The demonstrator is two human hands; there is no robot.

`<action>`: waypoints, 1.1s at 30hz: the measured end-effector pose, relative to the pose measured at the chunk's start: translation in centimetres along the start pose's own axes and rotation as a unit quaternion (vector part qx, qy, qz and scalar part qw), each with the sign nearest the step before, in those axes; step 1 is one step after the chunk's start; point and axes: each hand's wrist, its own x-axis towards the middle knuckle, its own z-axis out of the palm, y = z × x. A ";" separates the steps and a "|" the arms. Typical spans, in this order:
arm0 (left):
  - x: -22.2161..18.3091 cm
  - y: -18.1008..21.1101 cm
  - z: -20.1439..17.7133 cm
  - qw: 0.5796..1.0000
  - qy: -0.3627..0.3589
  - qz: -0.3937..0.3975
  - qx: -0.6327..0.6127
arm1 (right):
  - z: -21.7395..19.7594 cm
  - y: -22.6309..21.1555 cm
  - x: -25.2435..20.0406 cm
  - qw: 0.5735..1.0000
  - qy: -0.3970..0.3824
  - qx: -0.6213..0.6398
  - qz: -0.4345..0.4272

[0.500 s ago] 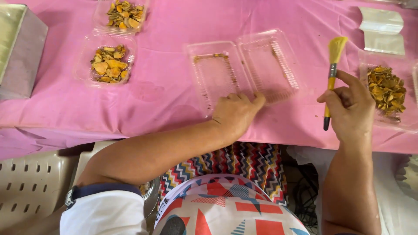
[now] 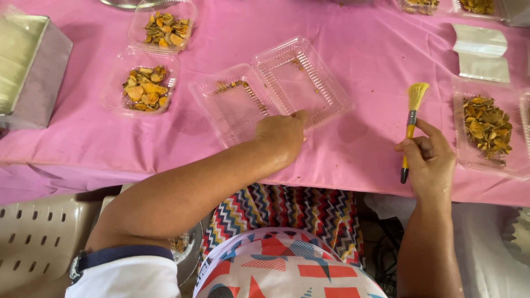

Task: Sorting and packaging dried turmeric slices into plastic containers using a brush and hands.

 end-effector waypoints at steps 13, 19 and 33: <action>-1.9 -3.9 2.2 0.956 0.277 0.092 -0.011 | 0.2 -0.2 -1.1 0.999 0.011 -0.033 -0.024; -3.6 -8.2 0.8 0.844 0.510 0.104 0.132 | 0.5 1.0 -0.7 0.999 0.008 -0.023 -0.026; 9.0 -33.6 -11.6 0.725 0.603 0.038 0.330 | 0.8 1.1 0.1 0.996 0.015 -0.067 0.053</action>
